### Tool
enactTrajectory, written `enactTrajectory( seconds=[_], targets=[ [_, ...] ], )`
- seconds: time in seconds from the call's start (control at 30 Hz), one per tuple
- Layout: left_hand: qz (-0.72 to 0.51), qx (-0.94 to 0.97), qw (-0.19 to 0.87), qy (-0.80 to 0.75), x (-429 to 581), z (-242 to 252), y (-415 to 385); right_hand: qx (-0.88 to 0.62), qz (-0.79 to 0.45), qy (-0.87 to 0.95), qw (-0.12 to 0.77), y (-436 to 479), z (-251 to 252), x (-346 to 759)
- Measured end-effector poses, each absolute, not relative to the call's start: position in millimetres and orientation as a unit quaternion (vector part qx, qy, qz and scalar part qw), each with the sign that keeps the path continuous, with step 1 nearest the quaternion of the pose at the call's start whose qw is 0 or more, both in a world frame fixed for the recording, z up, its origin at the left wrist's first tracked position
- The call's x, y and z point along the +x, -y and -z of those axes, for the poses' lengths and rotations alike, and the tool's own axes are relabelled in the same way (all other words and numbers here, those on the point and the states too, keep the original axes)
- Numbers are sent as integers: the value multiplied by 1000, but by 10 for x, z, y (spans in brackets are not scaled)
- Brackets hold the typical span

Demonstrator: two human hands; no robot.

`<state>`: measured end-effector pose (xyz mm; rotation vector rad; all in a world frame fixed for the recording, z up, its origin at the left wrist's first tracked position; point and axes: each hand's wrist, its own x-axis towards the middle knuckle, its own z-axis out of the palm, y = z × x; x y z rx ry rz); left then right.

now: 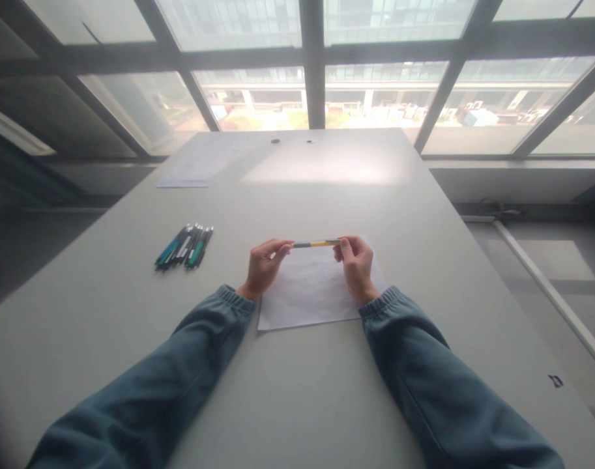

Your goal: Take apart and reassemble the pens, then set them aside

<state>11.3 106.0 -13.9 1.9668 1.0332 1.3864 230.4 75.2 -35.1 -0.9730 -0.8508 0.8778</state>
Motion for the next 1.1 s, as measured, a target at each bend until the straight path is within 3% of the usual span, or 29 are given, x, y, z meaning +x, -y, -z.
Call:
enactTrajectory(
  seconds=[0.67,1.1],
  targets=[
    [-537,719,180,-403,103,151,-1091,-444,-384,348,731,-753,262,2324],
    [-564,664,199,-449,14,189,-1203,-429,-411,225,772,-784,70,2453]
  ],
)
